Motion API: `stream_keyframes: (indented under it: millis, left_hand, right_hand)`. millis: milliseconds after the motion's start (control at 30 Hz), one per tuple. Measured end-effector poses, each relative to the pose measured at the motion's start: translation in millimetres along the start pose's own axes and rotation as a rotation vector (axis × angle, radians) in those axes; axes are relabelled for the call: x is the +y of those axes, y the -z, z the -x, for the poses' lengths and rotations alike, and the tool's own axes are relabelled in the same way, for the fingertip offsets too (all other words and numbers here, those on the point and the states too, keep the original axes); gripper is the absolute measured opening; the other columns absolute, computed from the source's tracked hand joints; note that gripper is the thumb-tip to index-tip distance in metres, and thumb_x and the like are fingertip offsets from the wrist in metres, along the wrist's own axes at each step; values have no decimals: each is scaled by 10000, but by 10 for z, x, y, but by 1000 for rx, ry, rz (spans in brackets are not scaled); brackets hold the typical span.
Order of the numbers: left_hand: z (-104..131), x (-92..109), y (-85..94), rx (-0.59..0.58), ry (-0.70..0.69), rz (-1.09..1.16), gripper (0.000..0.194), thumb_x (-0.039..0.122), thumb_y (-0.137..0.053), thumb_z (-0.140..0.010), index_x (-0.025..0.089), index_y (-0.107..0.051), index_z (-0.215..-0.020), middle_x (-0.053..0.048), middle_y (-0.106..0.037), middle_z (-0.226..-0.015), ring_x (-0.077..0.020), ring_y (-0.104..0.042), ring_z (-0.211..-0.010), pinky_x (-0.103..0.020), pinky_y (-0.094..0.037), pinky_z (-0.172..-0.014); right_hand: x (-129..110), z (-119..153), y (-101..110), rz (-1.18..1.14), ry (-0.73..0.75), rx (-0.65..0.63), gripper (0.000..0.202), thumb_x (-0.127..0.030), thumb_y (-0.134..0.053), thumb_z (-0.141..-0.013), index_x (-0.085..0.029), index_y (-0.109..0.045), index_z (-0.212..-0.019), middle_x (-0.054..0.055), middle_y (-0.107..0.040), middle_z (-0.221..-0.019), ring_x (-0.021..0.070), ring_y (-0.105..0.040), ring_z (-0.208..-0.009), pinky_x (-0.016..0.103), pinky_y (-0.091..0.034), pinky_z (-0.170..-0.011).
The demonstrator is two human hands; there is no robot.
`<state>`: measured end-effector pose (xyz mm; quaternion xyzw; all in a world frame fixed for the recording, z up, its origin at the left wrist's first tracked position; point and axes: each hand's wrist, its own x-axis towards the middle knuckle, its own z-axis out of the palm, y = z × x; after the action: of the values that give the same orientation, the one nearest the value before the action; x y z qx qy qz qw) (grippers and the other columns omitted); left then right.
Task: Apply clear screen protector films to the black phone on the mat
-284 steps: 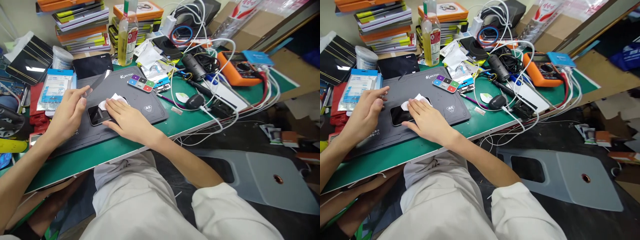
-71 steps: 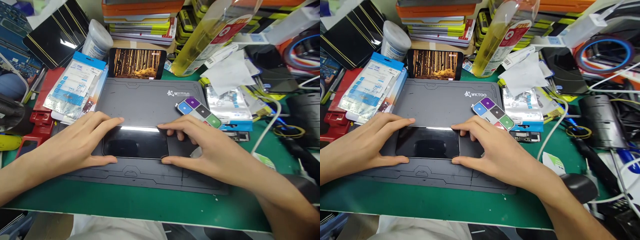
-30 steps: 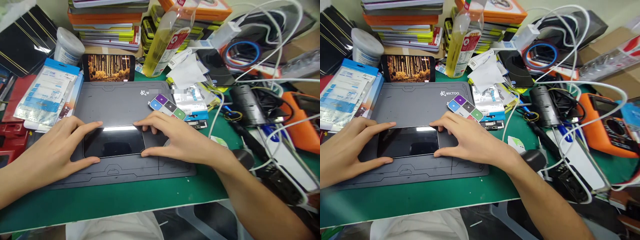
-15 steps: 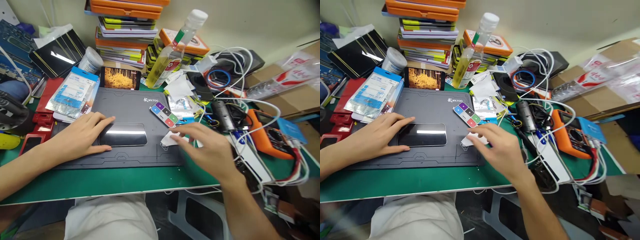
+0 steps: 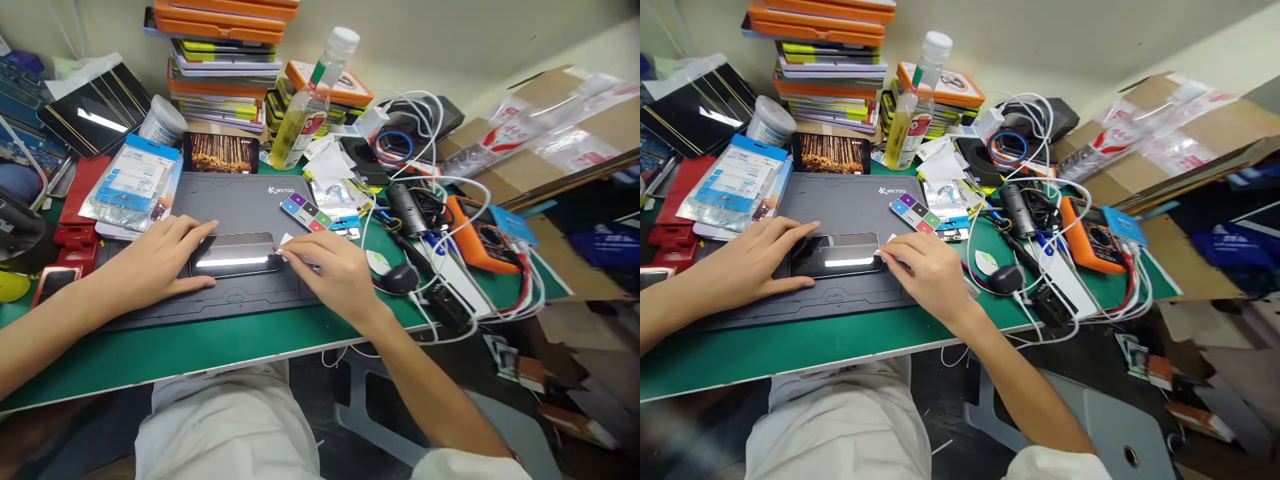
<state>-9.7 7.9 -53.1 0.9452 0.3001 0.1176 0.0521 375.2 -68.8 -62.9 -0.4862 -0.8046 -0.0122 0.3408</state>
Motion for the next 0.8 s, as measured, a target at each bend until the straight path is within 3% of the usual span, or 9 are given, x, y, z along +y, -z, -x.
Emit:
stream_keyframes:
  millis: [167, 467, 800]
  left_hand:
    - [-7, 25, -21, -8, 23, 22, 981, 854, -547, -1291, 167, -491, -1989, -253, -749, -1591, -464, -736, -1467, -630, -612, -1341]
    - [-22, 48, -52, 4, 35, 46, 991, 844, -620, -1266, 174, -490, -1986, -248, -747, -1573, -477, -739, -1471, -627, -605, -1338]
    - [-16, 62, -84, 28, 38, 62, 961, 805, -666, -1259, 184, -509, -1975, -247, -743, -1605, -474, -736, -1483, -631, -595, -1355]
  right_hand:
    - [-75, -18, -130, -11, 99, -31, 253, -237, -745, -1285, -278, -939, -1129, 96, -1002, -1177, 298, -949, -1099, 483, -760, -987]
    - [-114, -84, -155, -21, 111, -53, 277, -230, -732, -1285, -284, -945, -1115, 102, -1003, -1162, 312, -951, -1076, 514, -750, -985]
    - [-371, -151, -255, -46, 164, -101, 293, -186, -669, -1313, -259, -946, -1253, 106, -1021, -1200, 307, -963, -1073, 489, -716, -982]
